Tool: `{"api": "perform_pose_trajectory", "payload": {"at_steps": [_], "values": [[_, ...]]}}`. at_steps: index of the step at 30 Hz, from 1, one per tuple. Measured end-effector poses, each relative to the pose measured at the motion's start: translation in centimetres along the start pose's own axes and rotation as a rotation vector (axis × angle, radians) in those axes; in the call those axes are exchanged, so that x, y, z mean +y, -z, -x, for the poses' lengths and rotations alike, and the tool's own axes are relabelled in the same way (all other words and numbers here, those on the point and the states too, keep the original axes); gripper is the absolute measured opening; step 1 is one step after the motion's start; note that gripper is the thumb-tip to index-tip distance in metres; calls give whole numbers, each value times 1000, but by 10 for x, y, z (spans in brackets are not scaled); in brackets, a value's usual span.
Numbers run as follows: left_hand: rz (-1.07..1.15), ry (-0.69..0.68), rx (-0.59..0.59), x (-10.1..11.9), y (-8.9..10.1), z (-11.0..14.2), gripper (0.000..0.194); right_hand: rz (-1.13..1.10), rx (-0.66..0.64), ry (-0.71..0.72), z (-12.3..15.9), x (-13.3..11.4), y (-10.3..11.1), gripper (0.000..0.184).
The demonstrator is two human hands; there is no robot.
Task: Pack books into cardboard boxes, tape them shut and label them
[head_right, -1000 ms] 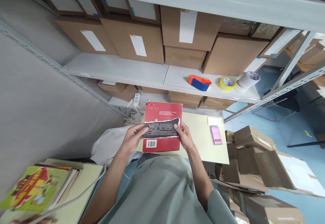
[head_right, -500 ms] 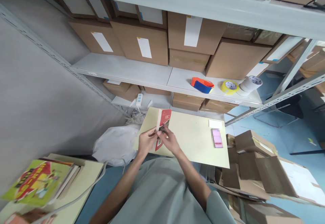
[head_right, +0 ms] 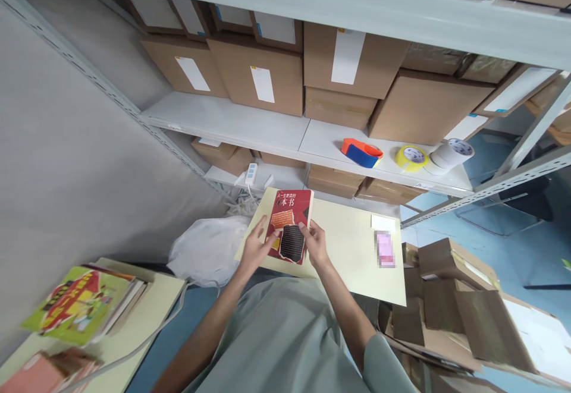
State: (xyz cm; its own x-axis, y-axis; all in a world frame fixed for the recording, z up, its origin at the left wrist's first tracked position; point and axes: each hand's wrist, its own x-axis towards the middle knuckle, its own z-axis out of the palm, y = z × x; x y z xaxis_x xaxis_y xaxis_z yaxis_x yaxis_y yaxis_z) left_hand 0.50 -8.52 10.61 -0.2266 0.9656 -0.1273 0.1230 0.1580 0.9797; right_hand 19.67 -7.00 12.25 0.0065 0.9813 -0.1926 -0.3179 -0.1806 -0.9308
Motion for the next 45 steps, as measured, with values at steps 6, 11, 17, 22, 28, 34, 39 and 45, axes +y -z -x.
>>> {"api": "perform_pose_trajectory", "payload": {"at_steps": [6, 11, 17, 22, 28, 34, 39, 45], "values": [[311, 291, -277, 37, 43, -25, 85, -161, -121, -96, 4, -36, 13, 54], [270, 184, -299, 54, 44, -21, 65, -34, -192, -8, 1, -51, 19, 52], [152, 37, -273, 65, 49, -28, 61, 83, -217, 112, -8, -61, 23, 51], [-44, -199, -201, 85, 64, -34, 48, 201, -240, 289, -14, -74, 26, 39], [-54, -440, -132, 102, 71, -27, 30, 230, -329, 381, -8, -87, 27, 37], [3, -356, -124, 109, 69, -23, 35, 185, -252, 311, -2, -91, 19, 38], [21, -291, -144, 108, 75, -24, 37, 223, -258, 261, 2, -96, 21, 42], [58, -56, -232, 91, 74, -23, 64, 166, -120, 181, 0, -78, 28, 51]]}}
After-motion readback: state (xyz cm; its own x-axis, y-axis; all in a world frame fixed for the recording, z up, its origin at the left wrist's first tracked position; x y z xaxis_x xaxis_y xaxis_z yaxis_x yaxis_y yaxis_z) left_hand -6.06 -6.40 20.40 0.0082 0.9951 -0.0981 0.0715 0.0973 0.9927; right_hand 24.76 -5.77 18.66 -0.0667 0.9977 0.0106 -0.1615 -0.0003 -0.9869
